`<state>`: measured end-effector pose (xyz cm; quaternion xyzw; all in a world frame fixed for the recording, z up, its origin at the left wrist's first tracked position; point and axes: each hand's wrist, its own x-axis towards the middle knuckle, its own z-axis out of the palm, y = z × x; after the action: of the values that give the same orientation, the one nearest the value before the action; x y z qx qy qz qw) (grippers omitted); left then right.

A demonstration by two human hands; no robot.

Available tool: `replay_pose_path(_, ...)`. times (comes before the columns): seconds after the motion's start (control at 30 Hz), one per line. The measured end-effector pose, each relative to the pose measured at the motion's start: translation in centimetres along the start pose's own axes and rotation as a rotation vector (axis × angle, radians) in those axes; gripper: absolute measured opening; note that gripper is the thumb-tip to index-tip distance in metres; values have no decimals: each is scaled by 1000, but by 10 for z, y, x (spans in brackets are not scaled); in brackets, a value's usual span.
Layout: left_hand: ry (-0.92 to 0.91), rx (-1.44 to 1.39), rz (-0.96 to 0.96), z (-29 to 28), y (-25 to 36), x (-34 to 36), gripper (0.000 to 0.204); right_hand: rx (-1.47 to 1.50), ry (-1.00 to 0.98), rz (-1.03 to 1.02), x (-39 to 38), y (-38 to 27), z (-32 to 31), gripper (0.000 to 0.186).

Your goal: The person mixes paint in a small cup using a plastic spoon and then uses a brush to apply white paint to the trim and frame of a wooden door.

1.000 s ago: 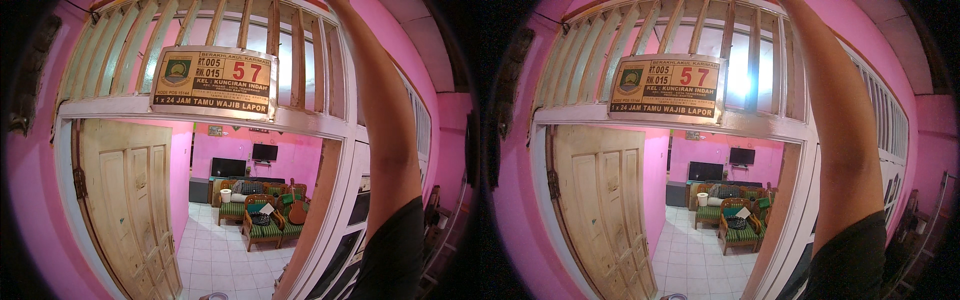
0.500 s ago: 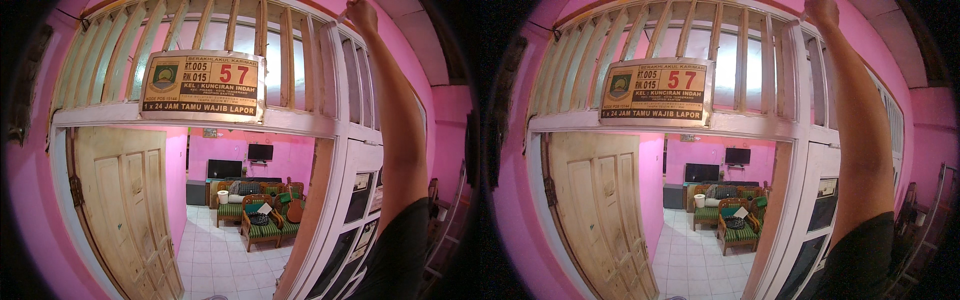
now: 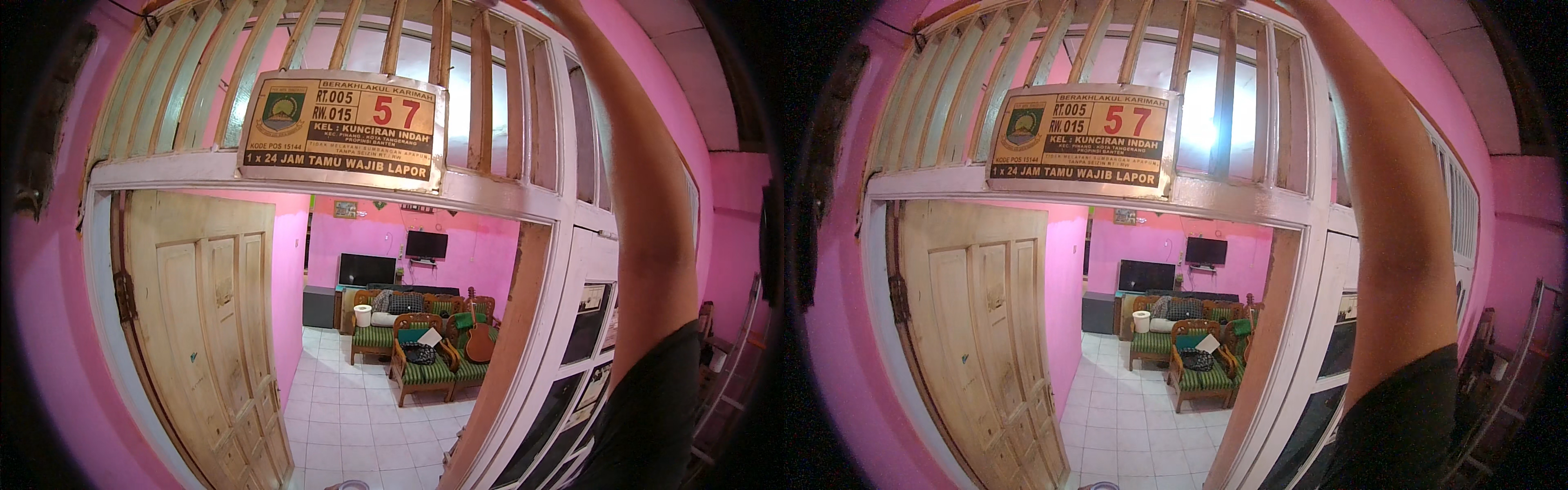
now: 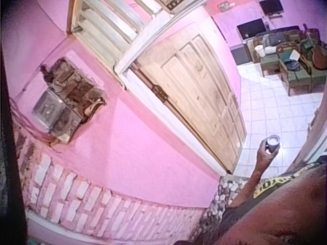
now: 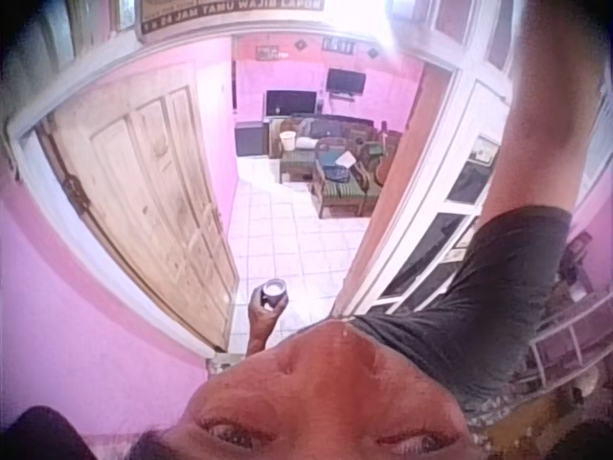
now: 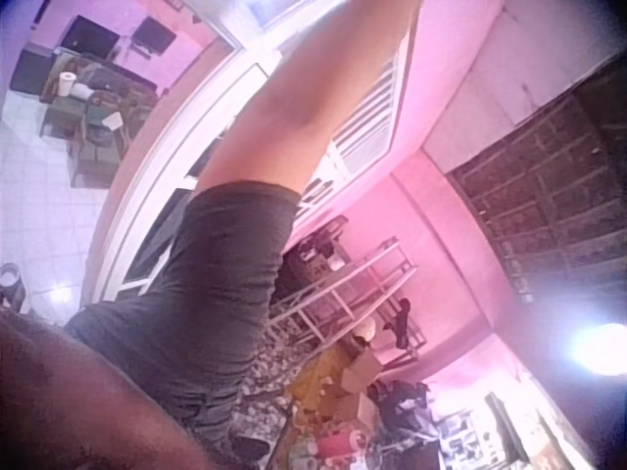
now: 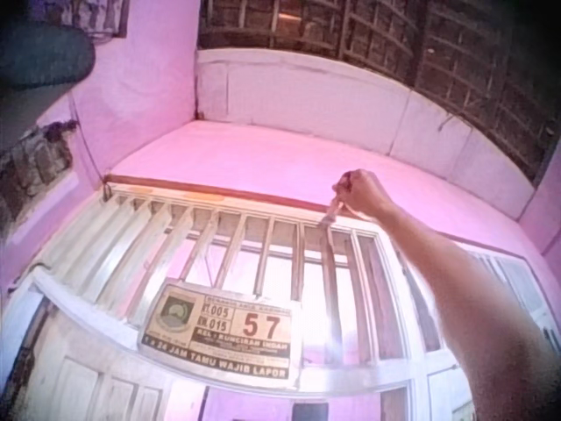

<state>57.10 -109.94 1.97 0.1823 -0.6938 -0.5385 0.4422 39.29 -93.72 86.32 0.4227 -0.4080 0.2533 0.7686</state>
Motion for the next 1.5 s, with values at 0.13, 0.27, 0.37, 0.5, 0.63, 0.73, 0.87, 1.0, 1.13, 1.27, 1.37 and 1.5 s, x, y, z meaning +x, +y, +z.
replay_pose_path(0.13,18,9,-14,-5,4,-3,50,-488,14,39,-3,25,-13,28)
replay_pose_path(0.27,27,61,-1,-10,3,-4,51,-640,35,-52,-16,67,-1,27)
replay_pose_path(0.37,14,66,-14,-12,7,-4,52,-565,-17,-17,-12,63,16,26)
replay_pose_path(0.5,20,56,-32,-13,1,-7,53,-86,66,122,-14,2,4,22)
replay_pose_path(0.63,14,91,-15,-10,-2,-6,54,366,150,395,-8,7,-18,28)
replay_pose_path(0.73,31,111,-11,-8,2,-4,55,605,193,650,-26,58,-9,22)
replay_pose_path(0.87,2,98,-57,-5,7,-4,55,-150,130,644,-52,123,-24,36)
replay_pose_path(1.0,-3,87,-26,3,-5,-3,53,-308,-23,647,-58,169,-59,41)
replay_pose_path(1.13,-9,89,-68,7,0,-5,52,-377,88,571,-71,163,-67,35)
replay_pose_path(1.27,10,69,-31,12,2,-7,53,-516,72,250,-82,157,-50,35)
replay_pose_path(1.37,4,74,-16,15,6,-6,53,-555,-161,166,-63,159,-32,39)
replay_pose_path(1.5,26,94,-22,18,9,-10,54,-258,-66,44,-59,114,-21,24)
